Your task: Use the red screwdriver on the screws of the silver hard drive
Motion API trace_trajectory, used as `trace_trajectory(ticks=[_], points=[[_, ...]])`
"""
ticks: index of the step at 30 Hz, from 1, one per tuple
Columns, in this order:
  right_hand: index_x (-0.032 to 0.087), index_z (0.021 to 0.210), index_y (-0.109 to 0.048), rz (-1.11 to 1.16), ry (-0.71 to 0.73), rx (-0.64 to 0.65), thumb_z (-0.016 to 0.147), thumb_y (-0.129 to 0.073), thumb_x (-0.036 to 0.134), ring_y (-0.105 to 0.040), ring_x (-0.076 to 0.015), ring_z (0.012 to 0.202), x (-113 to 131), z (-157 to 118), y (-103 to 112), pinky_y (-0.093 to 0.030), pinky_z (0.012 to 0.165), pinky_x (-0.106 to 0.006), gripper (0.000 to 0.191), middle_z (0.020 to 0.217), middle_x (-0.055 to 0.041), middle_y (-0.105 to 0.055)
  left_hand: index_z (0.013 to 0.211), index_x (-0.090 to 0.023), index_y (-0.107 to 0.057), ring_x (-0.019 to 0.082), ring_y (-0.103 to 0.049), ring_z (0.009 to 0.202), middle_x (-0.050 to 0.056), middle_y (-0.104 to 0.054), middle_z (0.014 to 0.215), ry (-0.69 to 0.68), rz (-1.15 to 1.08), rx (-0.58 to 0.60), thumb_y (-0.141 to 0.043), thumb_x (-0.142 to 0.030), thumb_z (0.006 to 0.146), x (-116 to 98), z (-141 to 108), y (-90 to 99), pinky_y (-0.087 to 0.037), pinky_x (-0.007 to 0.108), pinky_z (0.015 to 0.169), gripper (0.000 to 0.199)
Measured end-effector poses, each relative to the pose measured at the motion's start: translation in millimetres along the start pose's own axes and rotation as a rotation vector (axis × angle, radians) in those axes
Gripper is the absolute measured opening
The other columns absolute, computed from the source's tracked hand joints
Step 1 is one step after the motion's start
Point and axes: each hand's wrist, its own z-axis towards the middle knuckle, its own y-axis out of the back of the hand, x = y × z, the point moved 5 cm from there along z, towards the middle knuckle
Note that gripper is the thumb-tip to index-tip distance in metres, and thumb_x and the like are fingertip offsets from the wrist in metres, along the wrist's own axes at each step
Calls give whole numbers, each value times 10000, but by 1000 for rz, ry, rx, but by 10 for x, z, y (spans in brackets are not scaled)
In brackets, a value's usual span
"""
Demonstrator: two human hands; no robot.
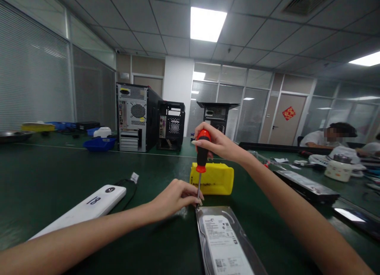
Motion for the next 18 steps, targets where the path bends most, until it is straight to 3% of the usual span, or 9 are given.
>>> trace_trajectory(ticks=[13, 18], points=[[203, 949, -416, -10, -2, -12, 838, -551, 392, -464, -38, 455, -22, 2, 9, -395, 392, -161, 258, 722, 47, -448, 940, -142, -706, 163, -663, 791, 36, -717, 867, 10, 24, 8, -584, -232, 821, -20, -6, 9, -491, 209, 713, 192], [205, 953, -425, -63, 1, -47, 846, -533, 403, -461, -38, 457, -26, -4, 16, -392, 404, -162, 250, 724, 46, -454, 923, -134, -710, 171, -667, 779, 48, -720, 864, 18, -8, -83, -638, -297, 783, 28, 6, 25, -500, 223, 710, 227]])
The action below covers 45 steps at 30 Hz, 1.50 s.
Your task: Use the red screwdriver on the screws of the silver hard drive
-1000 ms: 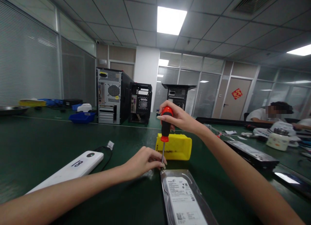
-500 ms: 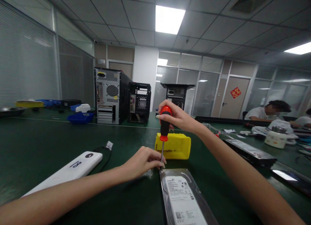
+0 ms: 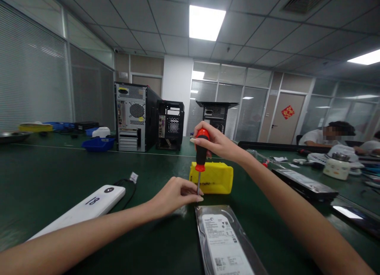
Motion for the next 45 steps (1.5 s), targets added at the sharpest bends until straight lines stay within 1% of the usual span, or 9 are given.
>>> trace_trajectory(ticks=[3, 8, 17, 23, 29, 34, 39, 42, 45], points=[[203, 955, -437, -8, -6, -22, 855, -510, 420, -473, -48, 483, -16, 1, 9, -396, 412, -166, 250, 744, 34, -471, 870, -113, -715, 177, -674, 741, 57, -723, 813, 21, -53, -64, -662, -295, 759, 54, 25, -2, -513, 232, 700, 220], [188, 977, -457, 181, 14, 44, 934, -333, 354, -521, -89, 559, -33, 9, -8, -415, 420, -185, 212, 785, -7, -526, 830, -107, -717, 177, -678, 745, 58, -726, 809, 40, -76, -90, -663, -263, 754, 69, 25, -14, -521, 231, 703, 182], [180, 962, -471, 196, 19, 41, 869, -493, 403, -446, -21, 412, 14, 9, -2, -361, 361, -156, 243, 843, -6, -581, 867, -121, -716, 171, -670, 756, 54, -722, 836, 7, -31, -41, -624, -265, 784, 15, 15, 2, -513, 233, 710, 190], [180, 884, -467, 68, -11, -51, 821, -551, 440, -444, -29, 418, -28, 33, 22, -342, 365, -157, 280, 788, 5, -603, 907, -111, -700, 181, -668, 761, 69, -719, 853, 21, -57, -24, -607, -301, 793, 35, 19, -31, -518, 255, 710, 240], [169, 792, -473, -31, 48, -175, 810, -574, 395, -507, -91, 596, 37, 35, 15, -401, 551, -215, 248, 689, 6, -577, 810, -114, -685, 168, -656, 692, 43, -703, 754, 39, -89, -147, -701, -331, 711, 56, 19, 27, -519, 252, 657, 239], [181, 795, -461, -62, 32, -214, 830, -534, 428, -469, -91, 597, 52, 16, -15, -383, 543, -213, 260, 674, 21, -505, 785, -128, -688, 160, -657, 709, 31, -705, 768, 16, -88, -162, -697, -279, 722, 21, 9, 42, -514, 241, 672, 164], [190, 923, -468, 92, -12, -71, 886, -421, 452, -451, -72, 509, -12, 26, -49, -360, 414, -176, 269, 719, 15, -505, 798, -113, -699, 160, -660, 724, 43, -713, 792, 2, -50, -142, -672, -250, 751, -40, -14, 47, -502, 228, 680, 147], [171, 959, -491, 207, -2, 34, 923, -346, 399, -502, -89, 555, -21, 26, -40, -406, 421, -184, 272, 777, -16, -531, 816, -116, -708, 158, -658, 722, 42, -717, 799, -7, 0, -134, -656, -241, 767, -86, -26, 54, -491, 222, 675, 144], [166, 1018, -501, 217, 8, 57, 927, -356, 366, -521, -91, 578, -7, 9, -1, -432, 446, -188, 263, 785, -16, -529, 843, -126, -717, 157, -654, 733, 36, -718, 813, -16, 51, -125, -636, -229, 783, -136, -37, 59, -479, 216, 670, 144]])
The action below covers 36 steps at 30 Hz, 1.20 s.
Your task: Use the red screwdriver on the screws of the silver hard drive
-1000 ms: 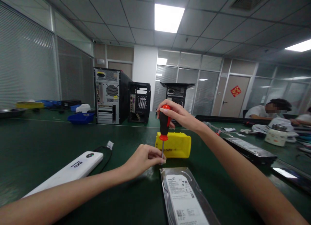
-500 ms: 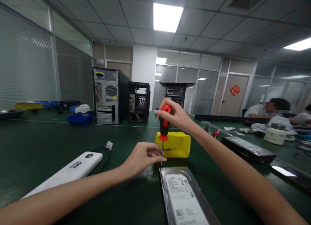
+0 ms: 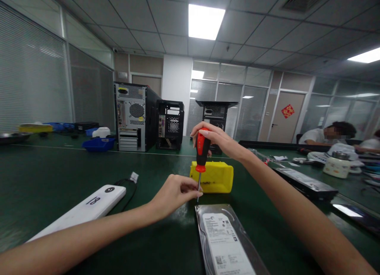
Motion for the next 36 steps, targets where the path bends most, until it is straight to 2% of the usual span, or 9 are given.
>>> trace_trajectory(ticks=[4, 14, 36], points=[[177, 1024, -501, -34, 13, -6, 922, -381, 392, -505, -73, 531, 32, -19, 11, -433, 450, -186, 267, 732, 10, -503, 855, -139, -721, 159, -649, 751, 26, -717, 828, -6, 17, 21, -614, -217, 796, -31, -6, 3, -471, 216, 678, 145], [181, 981, -477, -57, 20, -18, 907, -412, 414, -506, -63, 524, 31, -6, -7, -426, 446, -180, 253, 747, 11, -526, 852, -151, -720, 159, -640, 746, 20, -709, 825, -24, 29, 35, -582, -222, 812, -27, -11, -3, -465, 220, 679, 160], [184, 1001, -479, -77, 25, -29, 919, -373, 430, -497, -61, 507, -23, 5, -3, -416, 430, -175, 280, 725, 18, -494, 860, -144, -719, 157, -639, 733, 18, -711, 815, -35, 42, 24, -574, -234, 815, 17, 13, -9, -462, 208, 670, 176]])
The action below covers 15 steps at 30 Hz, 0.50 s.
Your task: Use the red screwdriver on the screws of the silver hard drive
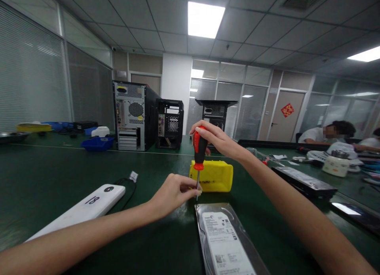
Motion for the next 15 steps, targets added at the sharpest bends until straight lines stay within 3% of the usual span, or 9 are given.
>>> trace_trajectory(ticks=[15], points=[[173, 1004, -489, 11, 15, -4, 924, -372, 416, -491, -60, 517, 12, 10, -16, -406, 422, -169, 281, 747, 9, -505, 853, -136, -722, 154, -648, 747, 21, -714, 821, 2, -21, 5, -583, -216, 813, 0, -17, -1, -469, 199, 680, 165]])
